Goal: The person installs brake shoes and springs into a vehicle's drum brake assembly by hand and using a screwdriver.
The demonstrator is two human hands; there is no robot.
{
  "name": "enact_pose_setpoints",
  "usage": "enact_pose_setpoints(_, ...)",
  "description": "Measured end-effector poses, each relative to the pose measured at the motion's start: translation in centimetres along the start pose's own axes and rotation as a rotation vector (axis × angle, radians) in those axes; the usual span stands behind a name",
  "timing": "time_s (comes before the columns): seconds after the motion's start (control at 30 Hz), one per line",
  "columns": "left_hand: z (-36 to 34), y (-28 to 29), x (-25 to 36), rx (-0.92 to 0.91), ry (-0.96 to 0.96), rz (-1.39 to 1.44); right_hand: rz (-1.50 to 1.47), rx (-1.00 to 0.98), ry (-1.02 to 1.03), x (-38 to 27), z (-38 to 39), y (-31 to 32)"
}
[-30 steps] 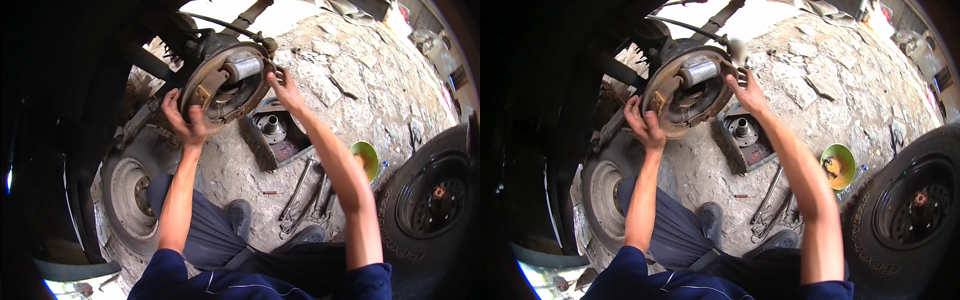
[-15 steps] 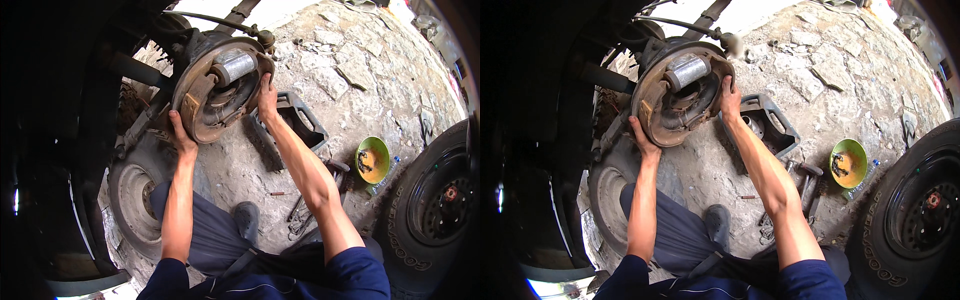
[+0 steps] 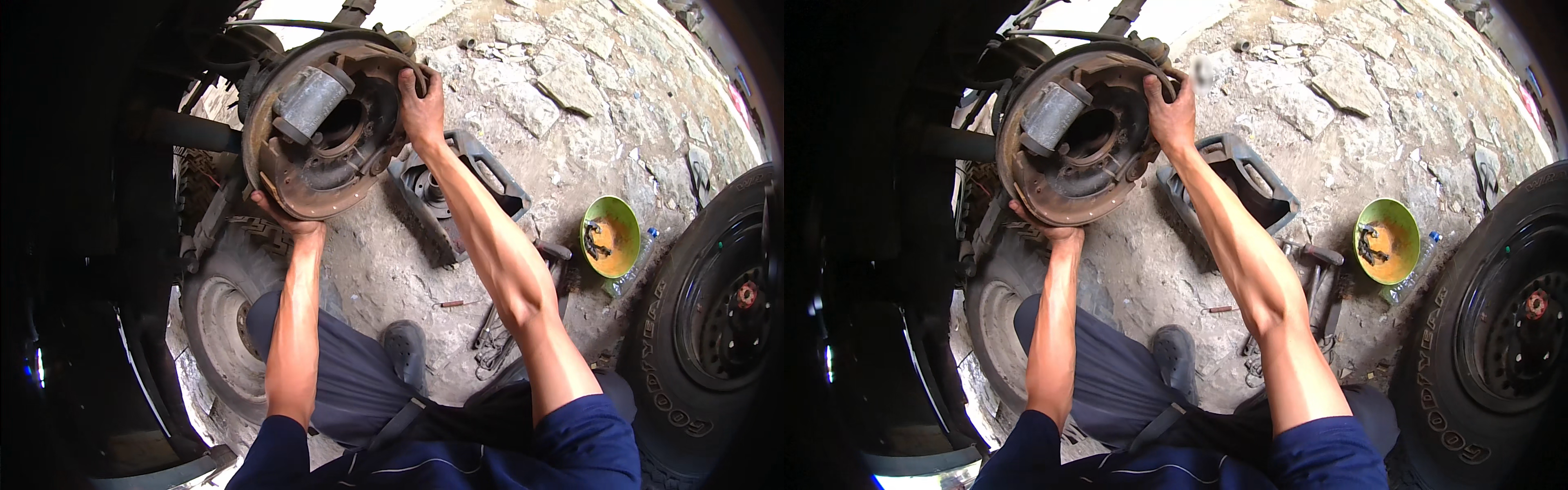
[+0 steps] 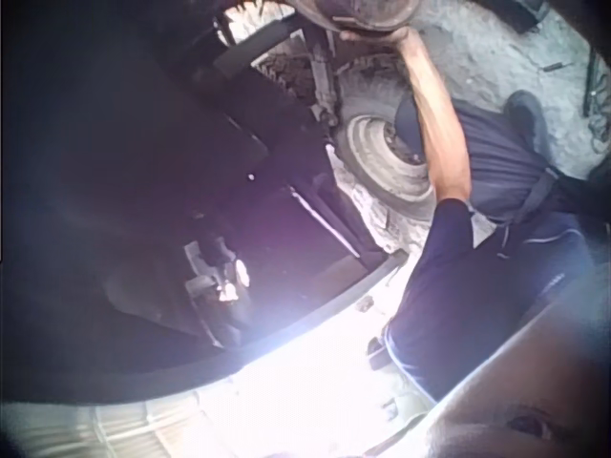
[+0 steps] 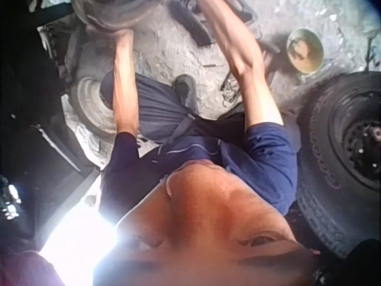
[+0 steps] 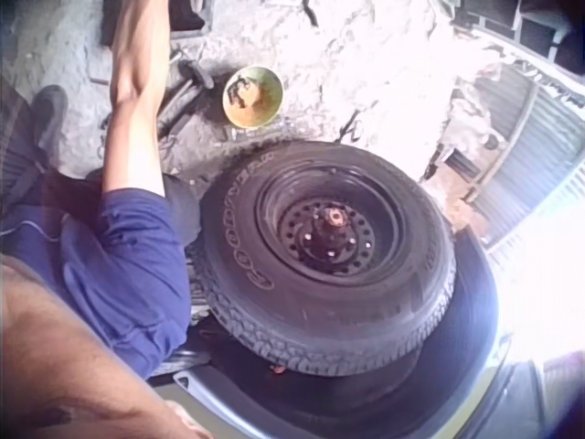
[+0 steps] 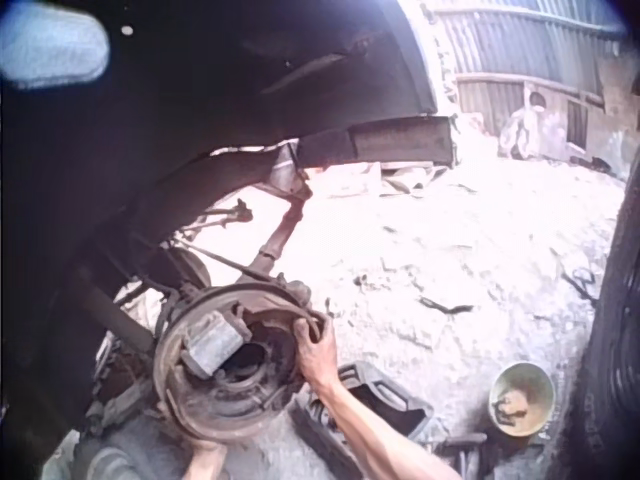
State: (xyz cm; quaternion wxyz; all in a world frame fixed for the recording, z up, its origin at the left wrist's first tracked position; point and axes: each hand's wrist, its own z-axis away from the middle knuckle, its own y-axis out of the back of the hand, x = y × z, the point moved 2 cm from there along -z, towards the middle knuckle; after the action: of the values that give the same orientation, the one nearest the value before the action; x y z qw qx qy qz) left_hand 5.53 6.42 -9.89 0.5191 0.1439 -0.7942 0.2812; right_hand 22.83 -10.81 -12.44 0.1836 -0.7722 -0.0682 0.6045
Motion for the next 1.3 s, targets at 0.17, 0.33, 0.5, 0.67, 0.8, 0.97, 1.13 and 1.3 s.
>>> enact_pose_setpoints(0.17, -0.3, 2.3, -1.8, 0.042, -0.138, -0.066, 0.036, 0.035, 0.078, -0.3, -0.5, -0.1)
enact_pose_setpoints(0.33, 0.0, 3.8, -4.3, 0.129, -0.386, -0.389, 0.159, 0.026, 0.227, -1.1, -1.1, 0.1)
enact_pose_setpoints(0.5, 0.7, 2.2, -1.5, 0.080, -0.164, -0.243, 0.015, 0.113, 0.139, -1.7, -0.5, -0.6)
enact_pose_setpoints(0.67, 2.1, -2.4, 2.8, 0.169, 0.022, -0.138, -0.034, 0.113, 0.057, -1.2, -0.5, -0.5)
enact_pose_setpoints(0.8, 2.0, -2.8, 3.3, 0.130, -0.180, -0.193, 0.035, 0.124, 0.094, -0.4, 0.0, -1.0)
enact_pose_setpoints(0.97, 1.9, -0.7, 2.6, 0.058, -0.447, -0.592, 0.082, 0.108, 0.114, -0.7, -0.2, -0.4)
enact_pose_setpoints(1.13, 1.9, -1.3, 2.9, 0.114, -0.423, -0.629, 0.163, 0.087, 0.157, -1.5, -0.4, -0.2)
enact_pose_setpoints(1.3, 1.7, -1.3, 2.9, 0.063, -0.458, -0.691, 0.179, 0.022, 0.209, -1.7, -1.2, 0.1)
